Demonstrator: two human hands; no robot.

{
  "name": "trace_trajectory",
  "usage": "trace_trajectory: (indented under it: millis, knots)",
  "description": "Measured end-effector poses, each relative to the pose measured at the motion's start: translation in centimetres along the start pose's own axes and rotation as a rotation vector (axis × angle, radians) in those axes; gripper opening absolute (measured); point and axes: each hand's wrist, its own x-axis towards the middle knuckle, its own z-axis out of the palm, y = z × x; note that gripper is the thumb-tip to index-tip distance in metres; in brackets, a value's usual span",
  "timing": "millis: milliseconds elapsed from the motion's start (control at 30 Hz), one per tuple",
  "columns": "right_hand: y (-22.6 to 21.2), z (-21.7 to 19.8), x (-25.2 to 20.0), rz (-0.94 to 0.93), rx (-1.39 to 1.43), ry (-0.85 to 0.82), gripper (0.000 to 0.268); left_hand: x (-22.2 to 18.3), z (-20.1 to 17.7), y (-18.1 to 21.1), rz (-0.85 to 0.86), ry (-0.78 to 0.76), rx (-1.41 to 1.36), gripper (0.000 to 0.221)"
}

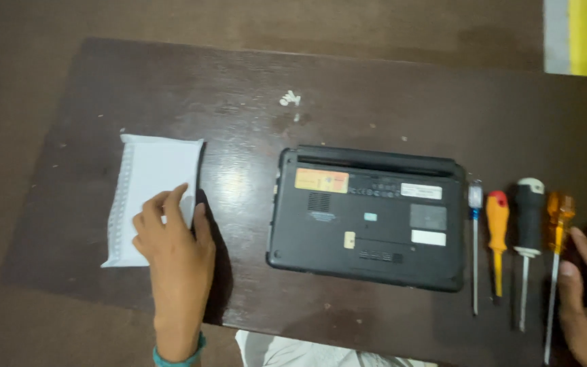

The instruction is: Installing a RAM module, replacing the access cover, and inserting the battery into a laptop using a screwdriver.

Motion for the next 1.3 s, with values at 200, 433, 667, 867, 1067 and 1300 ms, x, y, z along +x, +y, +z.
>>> trace_trajectory:
  millis: [200, 433, 667, 867, 1067, 1300]
  knots:
    - [-5.2, -0.7, -1.6, 0.135, -0.145, 0.193, 0.016, -1.8, 0.5, 4.8, 0.196, 0.001, -0.402, 0.031]
    - [-11.6, 4.1, -0.1, 0.063, -0.071, 0.047, 0.025, -3.2, 2.7, 8.2, 0.254, -0.194, -0.363, 0.073]
    - [-12.7, 3.1, 0.4, -0.016, -0.092, 0.022, 0.018, -3.3, 2.5, 7.7, 0.231, -0.265, -0.388, 0.073]
    - [-12.6, 2.2, -0.4, 0.105, -0.13, 0.204, 0.021, -3.3, 2.6, 7.6, 0.245, -0.241, -0.403, 0.072]
    - [-10.8, -0.7, 1.9, 0.282, -0.226, 0.148, 0.018, -3.3, 2.7, 7.7, 0.225, -0.273, -0.408, 0.073]
    - [-11.9, 0.7, 6.3, 0.035, -0.348, -0.086, 0.044, -3.4, 2.2, 7.9, 0.19, -0.31, -0.399, 0.072]
